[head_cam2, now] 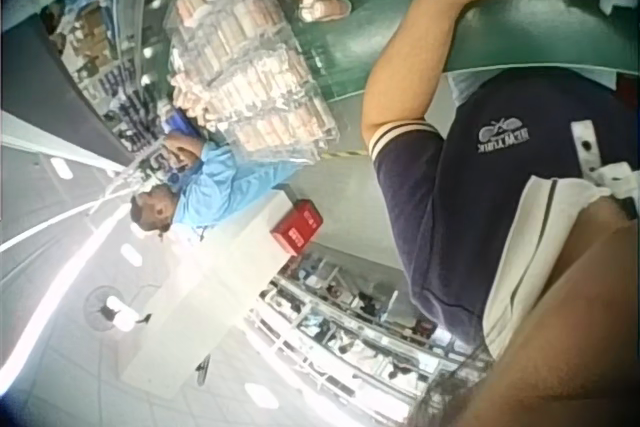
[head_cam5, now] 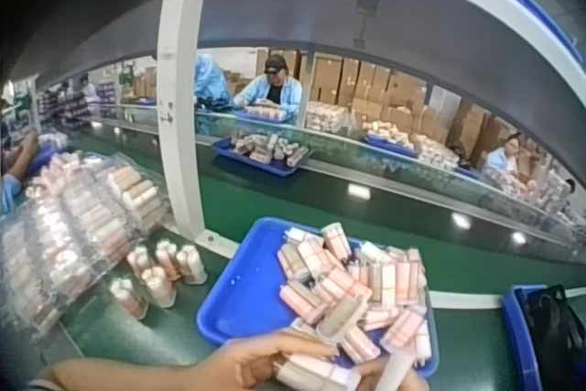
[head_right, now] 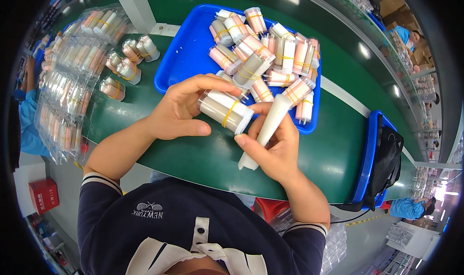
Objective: Bundling cylindrical electronic components with rubber bands and applying adhesive on a factory assembly line.
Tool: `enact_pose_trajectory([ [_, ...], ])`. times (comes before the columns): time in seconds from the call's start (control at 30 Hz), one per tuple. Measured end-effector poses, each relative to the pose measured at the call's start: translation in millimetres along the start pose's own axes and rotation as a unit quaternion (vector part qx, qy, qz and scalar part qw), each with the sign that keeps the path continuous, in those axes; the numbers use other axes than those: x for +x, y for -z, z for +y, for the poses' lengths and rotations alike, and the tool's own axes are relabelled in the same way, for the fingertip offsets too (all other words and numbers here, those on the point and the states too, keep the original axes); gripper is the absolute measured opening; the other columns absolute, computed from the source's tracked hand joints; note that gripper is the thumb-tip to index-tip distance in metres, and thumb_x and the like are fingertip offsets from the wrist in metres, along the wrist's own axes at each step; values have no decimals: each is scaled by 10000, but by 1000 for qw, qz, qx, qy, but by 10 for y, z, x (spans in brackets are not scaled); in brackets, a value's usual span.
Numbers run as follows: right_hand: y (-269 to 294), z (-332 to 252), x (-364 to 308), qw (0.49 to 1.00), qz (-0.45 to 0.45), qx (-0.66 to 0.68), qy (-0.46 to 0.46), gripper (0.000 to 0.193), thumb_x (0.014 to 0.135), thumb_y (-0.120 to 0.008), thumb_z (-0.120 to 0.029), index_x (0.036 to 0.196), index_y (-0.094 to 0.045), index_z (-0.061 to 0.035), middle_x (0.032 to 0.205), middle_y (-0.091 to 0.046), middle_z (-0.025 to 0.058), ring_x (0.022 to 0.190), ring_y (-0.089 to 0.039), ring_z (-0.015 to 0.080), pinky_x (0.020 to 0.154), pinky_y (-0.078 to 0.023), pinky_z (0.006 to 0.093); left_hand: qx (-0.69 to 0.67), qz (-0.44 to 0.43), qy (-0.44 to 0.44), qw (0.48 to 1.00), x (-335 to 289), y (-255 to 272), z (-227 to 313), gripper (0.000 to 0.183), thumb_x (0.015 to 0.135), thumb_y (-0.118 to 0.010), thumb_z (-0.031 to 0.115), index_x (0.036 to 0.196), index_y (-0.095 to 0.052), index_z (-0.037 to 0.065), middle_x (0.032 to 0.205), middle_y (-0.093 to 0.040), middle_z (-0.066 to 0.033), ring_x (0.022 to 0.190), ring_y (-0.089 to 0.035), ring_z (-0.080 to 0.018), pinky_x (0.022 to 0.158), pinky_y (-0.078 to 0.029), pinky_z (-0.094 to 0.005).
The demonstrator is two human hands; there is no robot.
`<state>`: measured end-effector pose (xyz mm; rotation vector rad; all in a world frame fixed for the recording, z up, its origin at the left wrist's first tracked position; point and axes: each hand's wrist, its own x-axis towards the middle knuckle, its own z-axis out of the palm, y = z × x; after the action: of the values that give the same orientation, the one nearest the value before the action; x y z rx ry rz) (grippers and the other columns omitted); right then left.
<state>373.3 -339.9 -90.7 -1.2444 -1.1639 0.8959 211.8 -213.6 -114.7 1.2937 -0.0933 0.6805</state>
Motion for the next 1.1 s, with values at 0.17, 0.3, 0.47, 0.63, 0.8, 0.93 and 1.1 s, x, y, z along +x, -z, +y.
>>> enact_pose_trajectory([
  [0.17,-5,162,-12,980,1,-151,133,392,660,-684,26,1013,-516,0,518,-493,-3,455,-460,51,435,-329,188,77,30,-5,997,2,24,-40,501,654,-722,-14,1098,-492,0,1102,-504,-120,1058,-498,-199,901,-409,-330],
  [0.3,1,145,-10,977,-4,-152,147,363,670,-662,43,1000,-515,5,513,-502,9,451,-479,62,428,-337,187,117,20,-51,992,1,-11,3,378,667,-703,-27,989,-512,27,1076,-509,-130,1010,-520,-205,869,-425,-326],
  [0.47,29,117,-22,974,4,-179,142,347,679,-640,63,996,-509,15,515,-502,5,452,-468,52,429,-327,179,341,-7,-144,929,23,-38,34,294,652,-655,-84,838,-482,65,1041,-513,-161,928,-544,-239,791,-463,-328],
  [0.63,30,43,26,983,-11,-146,113,322,708,-616,34,1015,-517,29,543,-505,-5,471,-451,45,448,-332,190,380,14,-283,880,-18,-101,-87,267,624,-615,-104,831,-555,52,953,-513,-112,854,-531,-250,712,-446,-302],
  [0.8,9,-1,-38,983,0,-154,102,316,717,-610,33,1022,-526,25,575,-506,-11,509,-459,44,480,-342,187,398,-9,-221,890,-58,-93,60,277,617,-680,-45,856,-563,30,949,-517,-111,836,-541,-235,689,-455,-283],
  [0.93,49,-2,-67,991,36,-108,76,279,736,-619,24,998,-522,23,586,-459,-29,513,-399,33,473,-301,182,514,92,-171,836,71,51,495,371,612,-759,80,939,-596,20,982,-538,-92,876,-539,-173,706,-464,-266],
  [1.1,85,-13,-65,989,35,-111,93,251,740,-623,4,971,-526,23,574,-464,-15,513,-409,44,477,-306,186,659,241,-18,712,340,556,982,433,603,-766,183,919,-514,27,790,-598,-120,722,-611,-228,615,-488,-313],
])
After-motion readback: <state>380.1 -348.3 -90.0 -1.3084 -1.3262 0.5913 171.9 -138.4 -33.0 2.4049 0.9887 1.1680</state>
